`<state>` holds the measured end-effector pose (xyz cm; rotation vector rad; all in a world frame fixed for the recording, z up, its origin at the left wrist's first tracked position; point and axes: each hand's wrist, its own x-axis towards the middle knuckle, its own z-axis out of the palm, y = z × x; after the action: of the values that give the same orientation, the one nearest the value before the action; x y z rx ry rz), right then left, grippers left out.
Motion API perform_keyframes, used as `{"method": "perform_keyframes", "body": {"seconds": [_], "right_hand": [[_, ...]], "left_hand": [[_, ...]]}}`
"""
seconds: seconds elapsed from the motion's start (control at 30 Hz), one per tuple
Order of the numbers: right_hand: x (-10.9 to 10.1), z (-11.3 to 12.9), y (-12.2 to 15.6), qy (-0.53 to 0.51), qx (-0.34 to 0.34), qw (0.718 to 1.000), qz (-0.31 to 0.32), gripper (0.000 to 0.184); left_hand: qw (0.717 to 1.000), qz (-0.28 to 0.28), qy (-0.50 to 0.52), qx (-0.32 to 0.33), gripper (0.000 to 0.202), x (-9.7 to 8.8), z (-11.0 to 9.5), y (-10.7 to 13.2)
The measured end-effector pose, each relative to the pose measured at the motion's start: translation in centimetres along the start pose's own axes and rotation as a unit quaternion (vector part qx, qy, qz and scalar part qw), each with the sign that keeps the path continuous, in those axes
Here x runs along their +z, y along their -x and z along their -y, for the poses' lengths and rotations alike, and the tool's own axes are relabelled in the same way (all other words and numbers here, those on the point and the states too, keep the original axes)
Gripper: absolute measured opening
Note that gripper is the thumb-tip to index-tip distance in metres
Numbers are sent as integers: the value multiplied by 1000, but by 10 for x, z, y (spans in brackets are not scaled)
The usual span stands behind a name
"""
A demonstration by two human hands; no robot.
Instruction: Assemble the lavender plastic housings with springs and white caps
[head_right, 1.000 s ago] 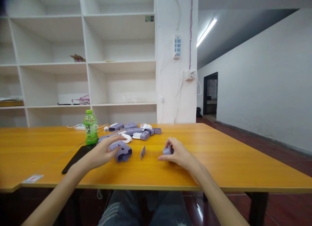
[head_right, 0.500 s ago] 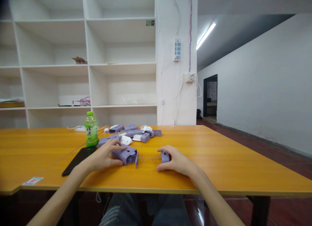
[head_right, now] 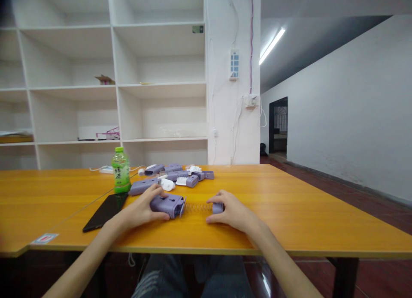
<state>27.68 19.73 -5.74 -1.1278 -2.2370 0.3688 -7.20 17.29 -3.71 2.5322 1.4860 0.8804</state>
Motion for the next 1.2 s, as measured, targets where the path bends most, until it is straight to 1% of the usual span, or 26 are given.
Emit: {"method": "perform_keyframes", "body": {"seconds": [0.07, 0.17, 0.23, 0.27, 0.3, 0.43, 0.5, 0.57, 0.73, 0.83, 0.87, 0.97, 1.07, 1.13, 1.2], "right_hand": [[0, 3, 0, 0, 0, 1000, 2, 58], [1, 7, 1, 2, 3, 1000, -1, 58], [1, 9, 1, 3, 3, 1000, 0, 59], [1, 10, 1, 3, 2, 1000, 3, 59], [1, 11, 1, 3, 1, 1000, 4, 59], [0, 15, 3, 7, -5, 1000, 9, 59], [0, 18, 4, 7, -9, 1000, 12, 59], [1, 20, 4, 4, -14, 1000, 17, 59], [7, 27, 3, -4, -32, 999, 17, 61], [9, 28, 2, -10, -40, 999, 17, 64], [9, 28, 2, -13, -42, 999, 18, 64], [9, 28, 3, -24, -50, 998, 23, 63], [9, 30, 4, -32, -54, 998, 26, 62], [11, 32, 5, -34, -50, 998, 19, 64], [15, 34, 5, -34, -40, 999, 6, 71]], "left_hand": [[1000, 4, -9, -17, 67, 2, -10, -2], [999, -11, -25, -26, 68, 6, -29, -4], [999, -9, -36, -31, 75, 13, -40, -4], [998, -5, -49, -32, 76, 18, -44, -4], [997, -2, -66, -31, 73, 23, -47, -3], [992, -31, -118, -25, 46, 38, -51, -3], [991, -41, -121, -32, 38, 43, -51, -4], [990, -51, -126, -37, 35, 46, -51, -6], [987, -65, -137, -48, 37, 52, -52, -6], [989, -40, -136, -31, 44, 48, -46, -5], [990, -26, -135, -22, 50, 44, -42, -5], [992, 19, -124, -7, 78, 30, -29, -4], [993, 56, -105, 4, 92, 15, -14, -2], [994, 65, -92, 10, 98, 7, -4, -1], [995, 56, -86, 8, 101, 1, 6, -1]]}}
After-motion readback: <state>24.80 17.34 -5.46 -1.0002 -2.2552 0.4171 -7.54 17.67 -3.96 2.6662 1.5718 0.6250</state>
